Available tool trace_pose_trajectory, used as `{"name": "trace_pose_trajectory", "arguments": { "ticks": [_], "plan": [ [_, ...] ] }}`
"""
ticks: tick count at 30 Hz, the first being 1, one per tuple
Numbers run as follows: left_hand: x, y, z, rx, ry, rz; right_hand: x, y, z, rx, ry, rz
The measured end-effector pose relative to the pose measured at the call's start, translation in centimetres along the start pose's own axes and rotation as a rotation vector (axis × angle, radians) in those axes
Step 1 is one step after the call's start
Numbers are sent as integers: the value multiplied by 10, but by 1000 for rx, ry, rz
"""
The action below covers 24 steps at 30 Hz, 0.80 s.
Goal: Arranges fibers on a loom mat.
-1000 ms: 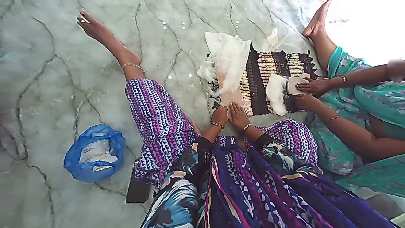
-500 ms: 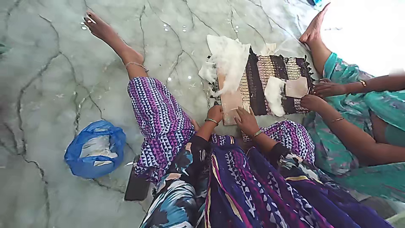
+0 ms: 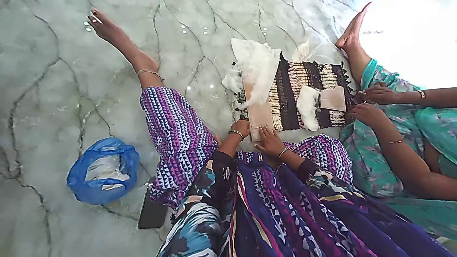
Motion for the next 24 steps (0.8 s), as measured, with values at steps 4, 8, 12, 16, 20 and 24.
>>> {"name": "trace_pose_trajectory", "arguments": {
  "ticks": [4, 8, 12, 16, 20, 24],
  "plan": [
    [5, -6, -5, -83, -29, 22, 5, 20, 7, -57, 14, -193],
    [14, 2, -9, -120, -26, -18, -13, 31, -2, -8, 49, -355],
    [16, 5, -8, -79, -47, -31, -14, 34, -1, 34, 62, -329],
    [13, 1, -14, -74, -147, -24, -7, 34, 0, 17, 71, -340],
    [14, 9, -8, -27, -37, -99, -4, 51, -13, 23, -50, -346],
    [9, 20, 25, 330, 124, -251, -4, 82, -60, -361, -324, -395]
  ]
}}
Point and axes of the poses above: each hand's wrist, its own x-axis away from the middle knuckle, its own y-axis out of the back of the hand, z = x × y, the point moved 2 cm from there along -x, towards the middle knuckle, and after that the axes turned 15 degrees about -x, right-handed, at the moved point
